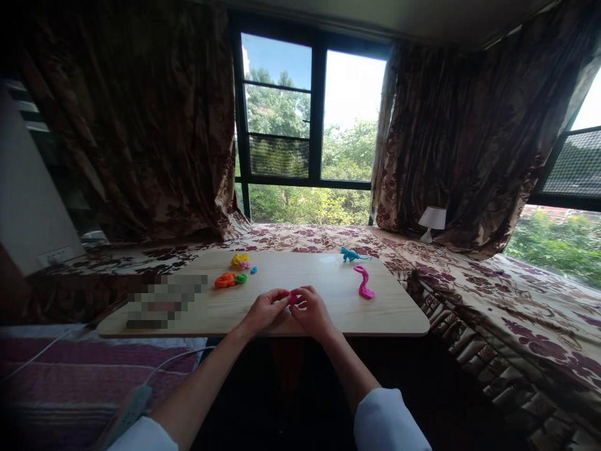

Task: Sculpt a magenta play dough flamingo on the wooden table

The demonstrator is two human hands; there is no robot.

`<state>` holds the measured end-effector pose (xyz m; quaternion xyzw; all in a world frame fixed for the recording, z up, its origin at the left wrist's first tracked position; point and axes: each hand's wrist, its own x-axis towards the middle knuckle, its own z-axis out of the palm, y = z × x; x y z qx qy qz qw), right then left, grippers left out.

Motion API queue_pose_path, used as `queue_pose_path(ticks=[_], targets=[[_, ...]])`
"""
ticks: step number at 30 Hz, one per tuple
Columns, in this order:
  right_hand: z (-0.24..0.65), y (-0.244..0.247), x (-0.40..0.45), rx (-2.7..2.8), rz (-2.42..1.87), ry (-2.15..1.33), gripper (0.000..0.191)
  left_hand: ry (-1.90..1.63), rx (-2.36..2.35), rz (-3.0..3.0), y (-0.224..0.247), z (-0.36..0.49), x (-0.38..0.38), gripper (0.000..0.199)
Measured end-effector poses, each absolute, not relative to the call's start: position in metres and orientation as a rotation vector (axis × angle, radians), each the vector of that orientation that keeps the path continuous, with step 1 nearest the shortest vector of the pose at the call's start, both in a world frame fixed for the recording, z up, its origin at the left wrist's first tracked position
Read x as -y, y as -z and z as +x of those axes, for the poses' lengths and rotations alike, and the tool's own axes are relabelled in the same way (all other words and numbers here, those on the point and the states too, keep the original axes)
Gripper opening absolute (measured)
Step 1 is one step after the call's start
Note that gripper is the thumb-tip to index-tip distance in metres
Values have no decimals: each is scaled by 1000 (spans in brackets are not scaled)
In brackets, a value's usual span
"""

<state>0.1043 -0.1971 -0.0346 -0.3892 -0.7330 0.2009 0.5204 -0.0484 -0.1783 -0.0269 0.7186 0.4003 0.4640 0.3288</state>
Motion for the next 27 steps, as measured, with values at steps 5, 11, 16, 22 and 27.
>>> queue_pose_path(ticks=[5,11,16,22,27], targets=[[105,37,197,1748,-912,-414,16,-1181,-971,1791,28,-46,178,33],[105,36,199,1767,-918,-298,16,-1173,-973,1814,26,-47,179,31],[105,34,202,1806,-946,-272,17,-1153,-978,1773,29,-46,178,32],[105,37,201,1821,-1003,-283,14,-1120,-973,1818,28,-46,177,31],[103,42,196,1756,-1046,-348,14,-1131,-1000,1790,29,-48,175,31]])
